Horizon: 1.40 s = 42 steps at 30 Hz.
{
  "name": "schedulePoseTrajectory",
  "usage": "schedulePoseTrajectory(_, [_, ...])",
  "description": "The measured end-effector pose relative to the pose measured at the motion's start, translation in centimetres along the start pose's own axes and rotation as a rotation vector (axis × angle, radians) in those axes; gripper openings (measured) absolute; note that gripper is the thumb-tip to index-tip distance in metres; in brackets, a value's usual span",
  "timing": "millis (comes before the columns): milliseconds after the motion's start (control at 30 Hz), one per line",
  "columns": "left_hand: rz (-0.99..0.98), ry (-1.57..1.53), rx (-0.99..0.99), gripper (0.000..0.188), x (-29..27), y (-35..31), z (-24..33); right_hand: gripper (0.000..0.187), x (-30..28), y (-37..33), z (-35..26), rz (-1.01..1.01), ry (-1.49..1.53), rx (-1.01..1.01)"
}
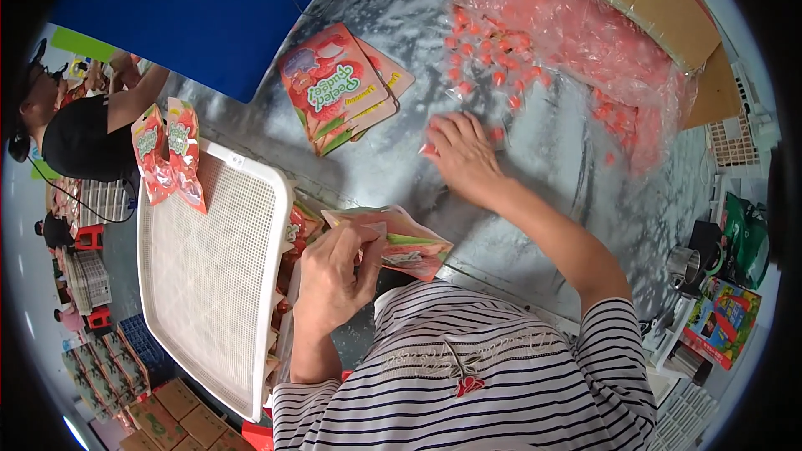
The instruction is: Packaging individual pink candies into branded plastic bags.
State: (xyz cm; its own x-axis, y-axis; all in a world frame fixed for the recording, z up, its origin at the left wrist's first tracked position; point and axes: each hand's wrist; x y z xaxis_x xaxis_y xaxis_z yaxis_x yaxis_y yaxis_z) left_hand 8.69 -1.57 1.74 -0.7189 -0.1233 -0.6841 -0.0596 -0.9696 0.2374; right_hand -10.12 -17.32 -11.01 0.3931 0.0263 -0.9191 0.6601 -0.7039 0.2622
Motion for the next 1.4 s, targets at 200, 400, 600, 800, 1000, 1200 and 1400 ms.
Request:
schedulePoseTrajectory(200, [-0.008, -0.002, -0.025, 0.016, -0.1, -0.1, 0.7, 0.037, -3.2, -4.4, 2.2, 0.188, 0.367, 0.165])
schedulePoseTrajectory(400, [0.013, 0.027, -0.013, 0.014, -0.3, -0.9, 1.1, 0.056, -3.6, -3.9, 2.7, 0.148, 0.37, 0.368])
schedulePoseTrajectory(600, [0.015, 0.081, -0.043, 0.013, -0.3, -2.0, 2.0, 0.081, 0.3, -2.9, -2.7, 0.027, 0.048, 0.266])
schedulePoseTrajectory(800, [0.023, 0.088, -0.01, 0.013, -0.3, -2.2, 3.0, 0.036, 2.4, -4.6, -3.7, 0.251, 0.222, 0.029])
schedulePoseTrajectory(1000, [0.005, 0.039, 0.083, 0.015, -0.2, 0.0, 5.1, 0.021, 1.3, -9.7, -0.2, 0.09, 0.049, 0.045])
schedulePoseTrajectory(1200, [-0.103, -0.063, 0.313, 0.014, 2.7, 4.0, 6.9, 0.012, -4.9, -12.5, 5.8, 0.414, 0.856, 0.628])
schedulePoseTrajectory(1400, [-0.234, -0.029, 0.412, 0.011, 6.1, 6.0, 8.0, 0.014, -15.9, -8.8, -2.4, 0.408, 1.324, 0.631])
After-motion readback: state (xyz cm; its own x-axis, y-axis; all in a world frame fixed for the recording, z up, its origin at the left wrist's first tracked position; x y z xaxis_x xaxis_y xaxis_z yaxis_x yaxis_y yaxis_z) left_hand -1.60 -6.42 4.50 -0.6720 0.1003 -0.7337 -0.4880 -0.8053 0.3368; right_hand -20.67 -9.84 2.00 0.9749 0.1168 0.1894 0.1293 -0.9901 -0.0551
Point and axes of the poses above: each hand's wrist, its own y-axis towards the middle knuckle, its own x-axis out of the palm, z = x × y, and after that the axes turned 2 degrees about x, right-handed
